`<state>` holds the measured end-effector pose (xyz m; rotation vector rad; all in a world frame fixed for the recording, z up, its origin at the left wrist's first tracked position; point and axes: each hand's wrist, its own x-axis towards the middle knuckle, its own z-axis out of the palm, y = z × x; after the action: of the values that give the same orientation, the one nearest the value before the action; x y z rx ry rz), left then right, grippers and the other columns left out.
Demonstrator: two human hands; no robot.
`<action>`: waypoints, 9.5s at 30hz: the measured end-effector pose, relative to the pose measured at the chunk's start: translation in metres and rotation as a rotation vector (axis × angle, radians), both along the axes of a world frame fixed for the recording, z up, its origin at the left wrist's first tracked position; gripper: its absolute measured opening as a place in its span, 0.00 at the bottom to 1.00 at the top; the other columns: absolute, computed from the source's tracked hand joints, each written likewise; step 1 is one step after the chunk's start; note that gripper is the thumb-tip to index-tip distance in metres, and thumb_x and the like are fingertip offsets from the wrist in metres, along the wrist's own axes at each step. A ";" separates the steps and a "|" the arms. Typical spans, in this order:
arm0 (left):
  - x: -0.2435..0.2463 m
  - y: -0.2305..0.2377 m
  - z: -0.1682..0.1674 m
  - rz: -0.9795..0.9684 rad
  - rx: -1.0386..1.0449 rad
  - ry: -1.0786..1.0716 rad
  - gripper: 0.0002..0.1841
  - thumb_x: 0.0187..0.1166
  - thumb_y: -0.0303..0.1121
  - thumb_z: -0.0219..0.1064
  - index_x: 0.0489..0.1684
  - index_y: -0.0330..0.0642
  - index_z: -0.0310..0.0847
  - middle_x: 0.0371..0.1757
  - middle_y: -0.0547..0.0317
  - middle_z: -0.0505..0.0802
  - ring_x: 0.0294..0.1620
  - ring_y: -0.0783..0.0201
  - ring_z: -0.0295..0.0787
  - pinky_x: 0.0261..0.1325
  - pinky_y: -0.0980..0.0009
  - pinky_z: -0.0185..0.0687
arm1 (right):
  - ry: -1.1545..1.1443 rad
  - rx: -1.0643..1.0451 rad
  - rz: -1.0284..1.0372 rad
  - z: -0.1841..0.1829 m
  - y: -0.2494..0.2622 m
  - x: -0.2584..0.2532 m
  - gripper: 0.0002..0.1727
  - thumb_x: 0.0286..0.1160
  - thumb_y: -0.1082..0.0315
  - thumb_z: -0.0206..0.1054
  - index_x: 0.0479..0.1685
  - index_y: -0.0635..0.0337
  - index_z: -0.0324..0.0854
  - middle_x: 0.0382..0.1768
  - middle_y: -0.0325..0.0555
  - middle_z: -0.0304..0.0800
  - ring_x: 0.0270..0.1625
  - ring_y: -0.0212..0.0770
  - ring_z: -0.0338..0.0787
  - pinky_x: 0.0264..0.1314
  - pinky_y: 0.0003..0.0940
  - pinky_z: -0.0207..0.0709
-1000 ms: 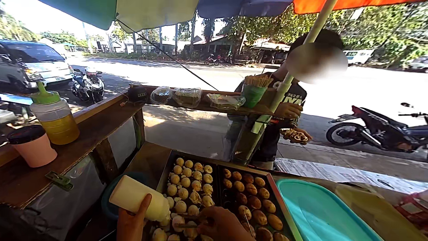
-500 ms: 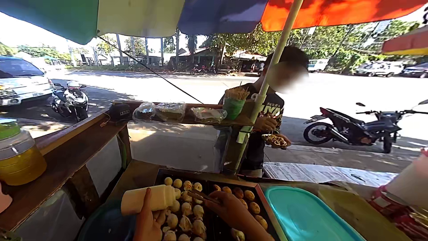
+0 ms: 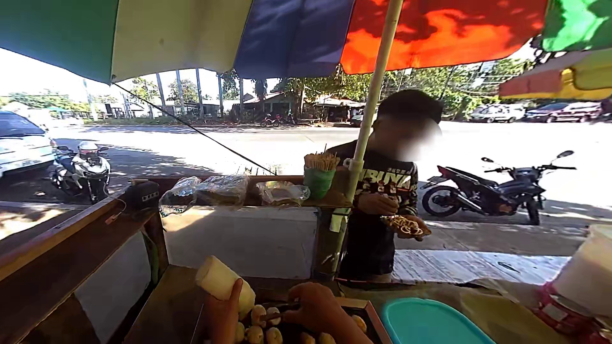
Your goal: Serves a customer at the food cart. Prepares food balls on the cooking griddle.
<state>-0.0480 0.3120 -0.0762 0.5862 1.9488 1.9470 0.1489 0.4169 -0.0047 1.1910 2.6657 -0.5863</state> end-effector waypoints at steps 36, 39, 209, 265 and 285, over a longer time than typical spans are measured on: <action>0.034 0.015 0.008 -0.140 -0.102 0.046 0.55 0.62 0.47 0.86 0.86 0.30 0.53 0.69 0.35 0.85 0.69 0.48 0.84 0.74 0.50 0.78 | 0.047 -0.117 -0.188 -0.028 0.007 0.046 0.33 0.76 0.32 0.64 0.57 0.52 0.91 0.54 0.53 0.94 0.62 0.57 0.90 0.66 0.67 0.76; 0.033 0.014 0.010 -0.151 -0.073 0.026 0.55 0.62 0.46 0.86 0.86 0.30 0.53 0.70 0.35 0.84 0.70 0.49 0.84 0.74 0.51 0.78 | 0.040 -0.196 -0.205 -0.040 0.009 0.038 0.34 0.80 0.34 0.60 0.57 0.57 0.90 0.57 0.56 0.92 0.65 0.57 0.89 0.67 0.67 0.76; 0.066 -0.117 0.006 -0.212 -0.022 -0.023 0.55 0.59 0.47 0.87 0.84 0.33 0.55 0.67 0.43 0.85 0.66 0.60 0.87 0.68 0.63 0.85 | 0.017 -0.278 -0.025 -0.027 -0.088 0.081 0.31 0.80 0.34 0.62 0.55 0.54 0.91 0.52 0.52 0.93 0.59 0.53 0.89 0.66 0.63 0.76; 0.039 -0.165 0.001 -0.032 -0.044 0.034 0.54 0.56 0.48 0.87 0.82 0.33 0.58 0.65 0.45 0.87 0.64 0.61 0.87 0.67 0.63 0.85 | 0.012 -0.159 0.176 -0.031 -0.118 0.043 0.30 0.75 0.34 0.66 0.59 0.49 0.90 0.48 0.50 0.94 0.53 0.53 0.91 0.59 0.63 0.78; 0.035 -0.182 0.009 -0.010 0.022 -0.097 0.47 0.66 0.41 0.84 0.83 0.35 0.57 0.63 0.43 0.86 0.60 0.57 0.90 0.59 0.59 0.91 | 0.183 -0.231 0.035 -0.056 -0.129 0.056 0.25 0.77 0.39 0.68 0.60 0.47 0.90 0.47 0.45 0.94 0.51 0.48 0.91 0.59 0.59 0.80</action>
<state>-0.0126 0.1298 -0.0674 0.4962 1.8650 1.9553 0.2050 0.2878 -0.0602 1.0705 2.6647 -1.0107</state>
